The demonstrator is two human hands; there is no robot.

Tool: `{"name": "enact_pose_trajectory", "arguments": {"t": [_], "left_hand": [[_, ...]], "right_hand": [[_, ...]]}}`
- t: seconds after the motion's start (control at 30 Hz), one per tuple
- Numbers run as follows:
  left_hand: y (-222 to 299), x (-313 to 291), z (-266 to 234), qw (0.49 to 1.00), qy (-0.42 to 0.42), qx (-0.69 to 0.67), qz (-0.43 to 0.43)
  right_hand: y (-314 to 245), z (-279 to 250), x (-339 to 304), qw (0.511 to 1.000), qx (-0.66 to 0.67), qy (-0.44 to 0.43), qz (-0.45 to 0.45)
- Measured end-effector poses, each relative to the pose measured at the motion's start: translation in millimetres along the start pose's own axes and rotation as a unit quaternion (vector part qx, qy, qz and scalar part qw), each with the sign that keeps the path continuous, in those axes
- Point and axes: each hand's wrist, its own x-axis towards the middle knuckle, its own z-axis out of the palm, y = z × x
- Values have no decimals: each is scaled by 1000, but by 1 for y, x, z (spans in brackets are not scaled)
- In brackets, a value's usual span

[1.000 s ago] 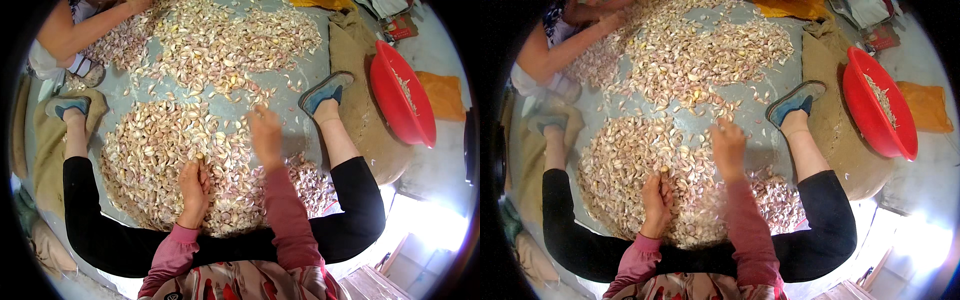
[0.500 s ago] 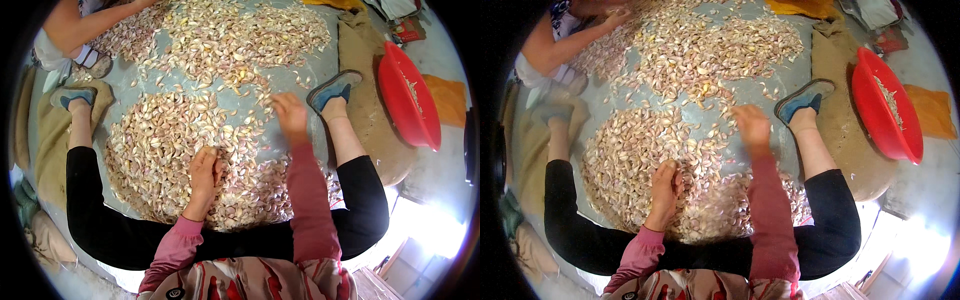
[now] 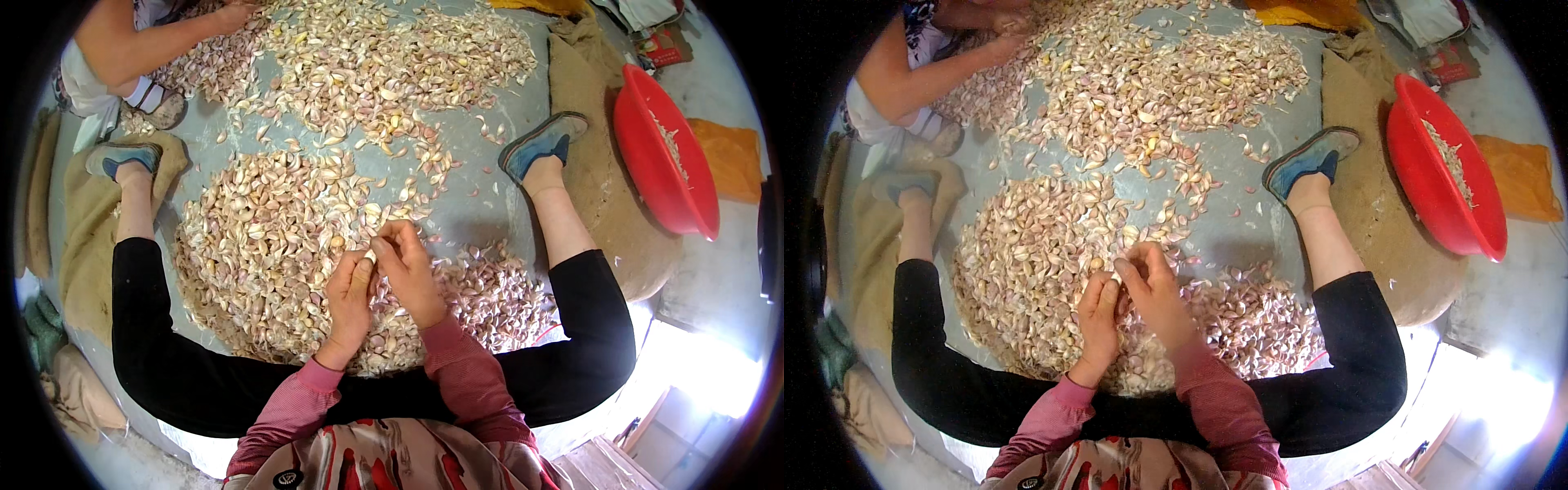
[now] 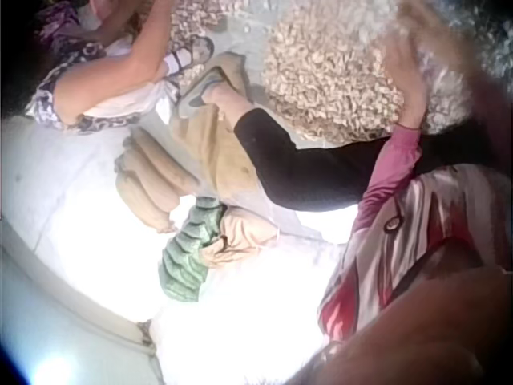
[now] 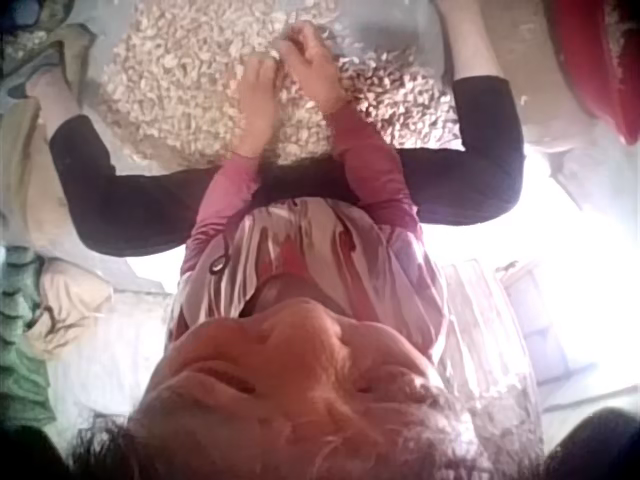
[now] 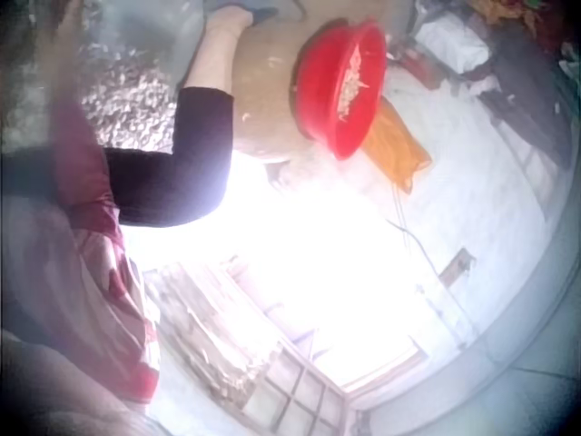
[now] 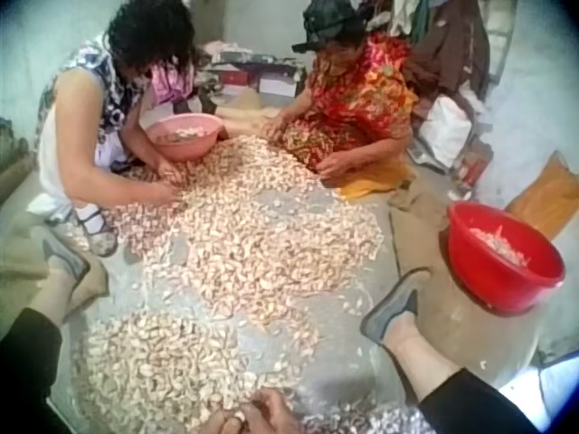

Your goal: The person cleans and sorts garlic cloves by hand from a large pile on the floor, picking up individual cloves and moving them into different clusters.

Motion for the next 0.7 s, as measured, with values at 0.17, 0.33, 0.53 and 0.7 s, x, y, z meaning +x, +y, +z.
{"name": "enact_pose_trajectory", "arguments": {"t": [0.17,0.33,0.53,0.7], "left_hand": [[-9,-2,-2,993,58,-92,-41],[0,4,-5,981,100,-148,-77],[7,24,-28,943,165,-248,-149],[6,22,-15,965,107,-155,-181]], "right_hand": [[6,17,-11,989,-135,9,-65],[9,23,-9,970,-150,-12,-193],[4,1,14,936,-310,-16,-164],[-15,-44,138,792,-488,162,-329]]}}
